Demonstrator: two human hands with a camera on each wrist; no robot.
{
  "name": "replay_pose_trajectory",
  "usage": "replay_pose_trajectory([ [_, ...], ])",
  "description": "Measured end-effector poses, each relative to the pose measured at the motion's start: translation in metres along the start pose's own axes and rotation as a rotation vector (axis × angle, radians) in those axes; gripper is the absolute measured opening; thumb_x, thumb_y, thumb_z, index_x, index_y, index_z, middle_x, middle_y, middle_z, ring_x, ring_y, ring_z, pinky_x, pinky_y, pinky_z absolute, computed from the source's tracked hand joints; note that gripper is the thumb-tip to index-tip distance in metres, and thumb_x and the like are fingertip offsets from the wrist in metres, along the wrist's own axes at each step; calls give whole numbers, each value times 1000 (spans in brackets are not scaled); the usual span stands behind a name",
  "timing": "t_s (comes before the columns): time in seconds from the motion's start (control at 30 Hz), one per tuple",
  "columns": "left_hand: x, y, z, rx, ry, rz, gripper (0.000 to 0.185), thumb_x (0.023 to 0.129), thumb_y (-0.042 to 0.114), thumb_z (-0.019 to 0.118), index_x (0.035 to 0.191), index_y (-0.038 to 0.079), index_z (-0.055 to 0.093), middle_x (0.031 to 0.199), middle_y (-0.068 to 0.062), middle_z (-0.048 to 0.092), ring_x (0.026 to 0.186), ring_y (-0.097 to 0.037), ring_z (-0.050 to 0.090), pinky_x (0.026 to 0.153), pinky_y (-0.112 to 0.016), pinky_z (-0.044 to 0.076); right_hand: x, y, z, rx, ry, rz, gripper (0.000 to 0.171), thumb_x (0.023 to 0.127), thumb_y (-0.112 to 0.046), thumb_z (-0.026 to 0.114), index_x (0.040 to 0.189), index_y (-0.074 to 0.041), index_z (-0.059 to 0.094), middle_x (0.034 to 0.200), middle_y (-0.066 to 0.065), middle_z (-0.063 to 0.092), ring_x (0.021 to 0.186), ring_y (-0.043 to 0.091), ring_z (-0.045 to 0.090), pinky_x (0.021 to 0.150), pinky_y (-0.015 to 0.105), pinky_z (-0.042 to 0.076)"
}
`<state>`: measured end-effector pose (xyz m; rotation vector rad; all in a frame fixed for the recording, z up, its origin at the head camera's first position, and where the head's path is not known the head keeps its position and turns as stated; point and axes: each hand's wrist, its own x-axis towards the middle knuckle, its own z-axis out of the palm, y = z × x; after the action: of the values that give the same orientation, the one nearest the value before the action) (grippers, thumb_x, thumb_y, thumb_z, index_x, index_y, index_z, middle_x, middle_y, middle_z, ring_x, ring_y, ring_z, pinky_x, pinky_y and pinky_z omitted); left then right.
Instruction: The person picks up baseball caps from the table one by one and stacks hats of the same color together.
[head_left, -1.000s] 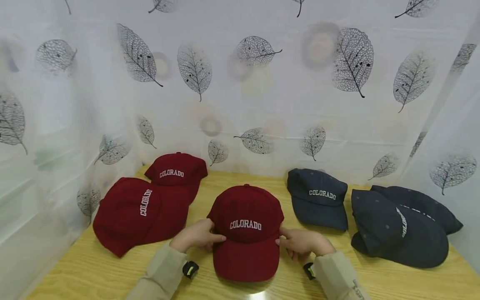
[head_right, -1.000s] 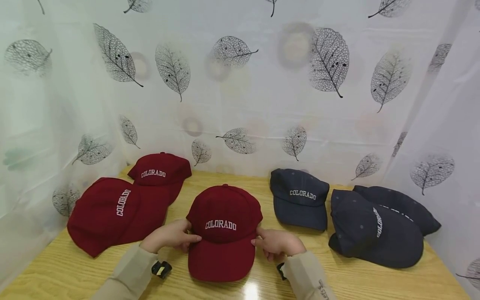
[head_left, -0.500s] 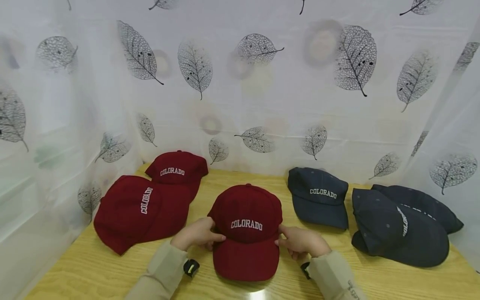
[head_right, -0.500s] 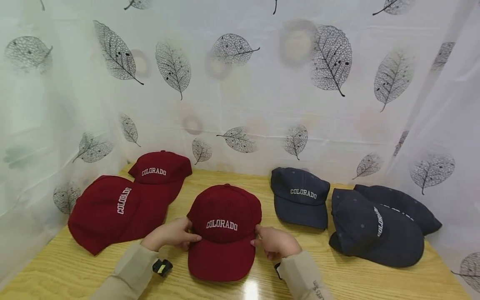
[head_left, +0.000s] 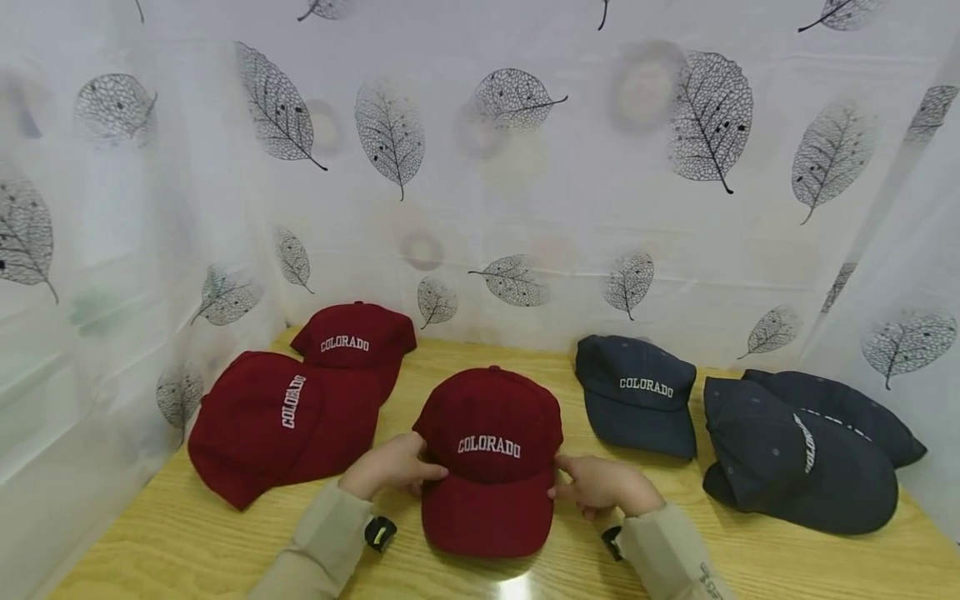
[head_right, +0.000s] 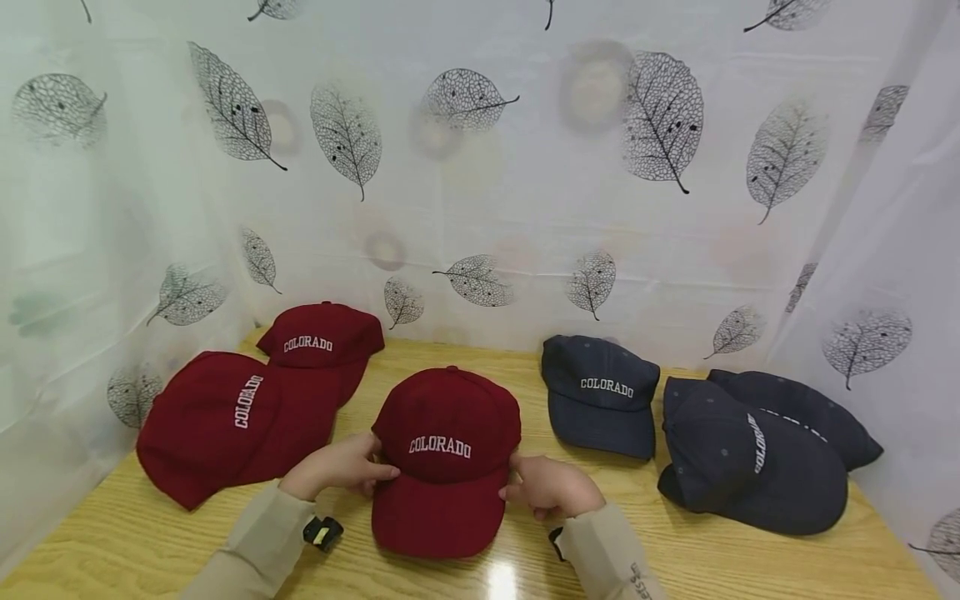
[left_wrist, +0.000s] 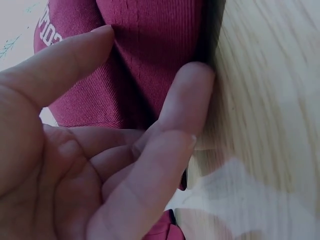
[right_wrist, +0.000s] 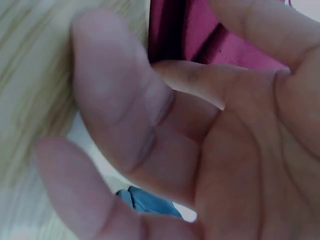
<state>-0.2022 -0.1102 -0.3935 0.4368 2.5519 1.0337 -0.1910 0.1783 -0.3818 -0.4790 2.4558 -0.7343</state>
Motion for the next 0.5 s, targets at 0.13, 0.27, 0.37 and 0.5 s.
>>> replay_pose_trajectory([
  [0.13, 0, -3, -2, -5, 11, 7, 20, 80, 17, 65, 69, 3, 56, 51, -3, 52, 45, -13, 51, 44, -24, 40, 1, -2, 2, -25, -11, 24, 59, 87, -27, 56, 133, 3, 34, 81, 7, 57, 44, 14, 46, 50, 28, 39],
  [0.27, 2, -6, -3, -18, 28, -1, 16, 80, 16, 65, 80, 2, 59, 56, -2, 51, 46, -15, 51, 45, -24, 38, 3, -2, 5, -4, -7, 49, 60, 88, -30, 54, 137, -3, 30, 90, 8, 57, 43, 14, 43, 47, 28, 39],
  [0.37, 2, -8, -4, -22, 35, -4, 17, 80, 16, 65, 83, 1, 59, 57, -2, 51, 46, -15, 51, 46, -25, 39, 5, -2, 7, 10, 4, 63, 60, 89, -32, 52, 138, -8, 29, 70, 5, 55, 41, 12, 40, 42, 26, 36],
  [0.5, 3, -9, -5, -5, 39, -7, 18, 81, 17, 64, 81, 0, 59, 56, -3, 51, 46, -15, 51, 46, -25, 40, 6, -1, 9, 31, 5, 74, 59, 89, -33, 51, 139, -11, 27, 59, 3, 49, 40, 11, 38, 40, 24, 33],
])
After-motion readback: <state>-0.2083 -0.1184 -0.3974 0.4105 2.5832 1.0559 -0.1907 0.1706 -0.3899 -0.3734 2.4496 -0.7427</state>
